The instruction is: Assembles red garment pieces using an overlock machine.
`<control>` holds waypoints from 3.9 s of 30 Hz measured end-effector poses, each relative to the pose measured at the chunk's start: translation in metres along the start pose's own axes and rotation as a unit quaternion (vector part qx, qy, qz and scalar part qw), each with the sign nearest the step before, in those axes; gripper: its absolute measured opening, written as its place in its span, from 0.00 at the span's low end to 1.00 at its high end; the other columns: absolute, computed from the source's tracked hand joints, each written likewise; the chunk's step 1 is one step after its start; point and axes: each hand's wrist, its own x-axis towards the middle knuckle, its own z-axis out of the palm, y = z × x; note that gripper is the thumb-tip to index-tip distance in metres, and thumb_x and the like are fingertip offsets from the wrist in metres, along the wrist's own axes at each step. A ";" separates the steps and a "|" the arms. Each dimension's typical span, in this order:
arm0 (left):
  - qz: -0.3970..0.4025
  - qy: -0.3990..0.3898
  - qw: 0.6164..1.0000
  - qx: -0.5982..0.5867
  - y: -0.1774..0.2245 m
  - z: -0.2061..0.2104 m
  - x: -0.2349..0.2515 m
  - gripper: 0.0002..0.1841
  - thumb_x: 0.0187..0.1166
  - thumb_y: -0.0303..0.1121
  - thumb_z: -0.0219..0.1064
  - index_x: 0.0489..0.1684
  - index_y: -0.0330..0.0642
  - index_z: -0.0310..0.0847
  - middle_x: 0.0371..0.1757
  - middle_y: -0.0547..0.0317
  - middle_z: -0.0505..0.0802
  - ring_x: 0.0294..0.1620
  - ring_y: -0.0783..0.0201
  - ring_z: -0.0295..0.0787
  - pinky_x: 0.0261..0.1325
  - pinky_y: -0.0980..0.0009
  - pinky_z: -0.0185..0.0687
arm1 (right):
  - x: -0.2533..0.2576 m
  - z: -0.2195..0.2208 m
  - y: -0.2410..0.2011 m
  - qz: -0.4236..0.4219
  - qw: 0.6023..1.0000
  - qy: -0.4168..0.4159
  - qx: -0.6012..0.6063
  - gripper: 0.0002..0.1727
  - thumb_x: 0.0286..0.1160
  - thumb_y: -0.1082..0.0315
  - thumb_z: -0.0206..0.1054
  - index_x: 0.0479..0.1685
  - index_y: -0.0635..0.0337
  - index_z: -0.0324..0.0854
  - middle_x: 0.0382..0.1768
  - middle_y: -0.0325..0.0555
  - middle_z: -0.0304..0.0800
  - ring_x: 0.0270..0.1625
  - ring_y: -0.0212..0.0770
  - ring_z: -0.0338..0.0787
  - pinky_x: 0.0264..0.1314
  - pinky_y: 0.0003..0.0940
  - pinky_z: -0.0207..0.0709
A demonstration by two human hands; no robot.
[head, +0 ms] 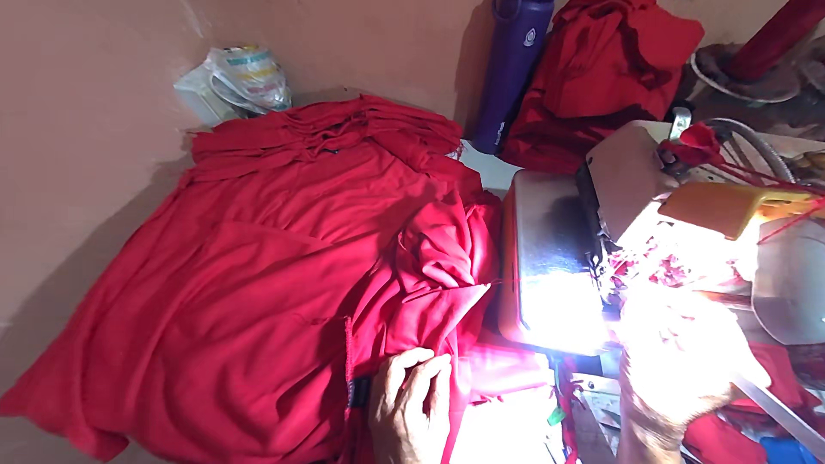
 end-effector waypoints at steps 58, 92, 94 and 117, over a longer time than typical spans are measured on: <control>0.093 -0.206 0.973 -0.044 0.057 -0.011 0.118 0.17 0.85 0.29 0.58 0.62 0.33 0.88 0.47 0.41 0.92 0.49 0.54 0.89 0.58 0.63 0.83 | -0.103 -0.079 -0.027 -0.054 0.893 -0.424 -0.138 0.13 0.80 0.69 0.65 0.49 0.65 0.94 0.54 0.63 0.95 0.60 0.61 0.94 0.68 0.51 0.82; 0.171 -0.385 0.906 -0.034 0.059 0.054 0.171 0.09 0.82 0.21 0.59 0.43 0.27 0.87 0.36 0.42 0.90 0.35 0.60 0.83 0.41 0.69 0.78 | -0.114 -0.069 -0.026 -0.121 0.895 -0.343 -0.260 0.12 0.76 0.63 0.67 0.36 0.55 0.96 0.44 0.44 0.99 0.48 0.41 0.96 0.58 0.30 0.83; 0.301 -0.322 0.895 -0.064 0.057 0.062 0.176 0.09 0.78 0.20 0.64 0.42 0.30 0.93 0.40 0.46 0.93 0.45 0.56 0.89 0.54 0.65 0.81 | -0.112 -0.068 -0.028 -0.117 0.895 -0.344 -0.258 0.11 0.75 0.64 0.68 0.36 0.55 0.97 0.44 0.44 0.99 0.49 0.41 0.96 0.58 0.30 0.83; 0.375 -0.265 0.881 -0.113 0.061 0.067 0.176 0.06 0.71 0.20 0.68 0.34 0.31 0.92 0.39 0.46 0.94 0.46 0.52 0.91 0.54 0.63 0.83 | -0.116 -0.072 -0.025 -0.124 0.888 -0.355 -0.264 0.12 0.80 0.64 0.65 0.40 0.57 0.96 0.45 0.46 0.99 0.52 0.44 0.96 0.63 0.34 0.82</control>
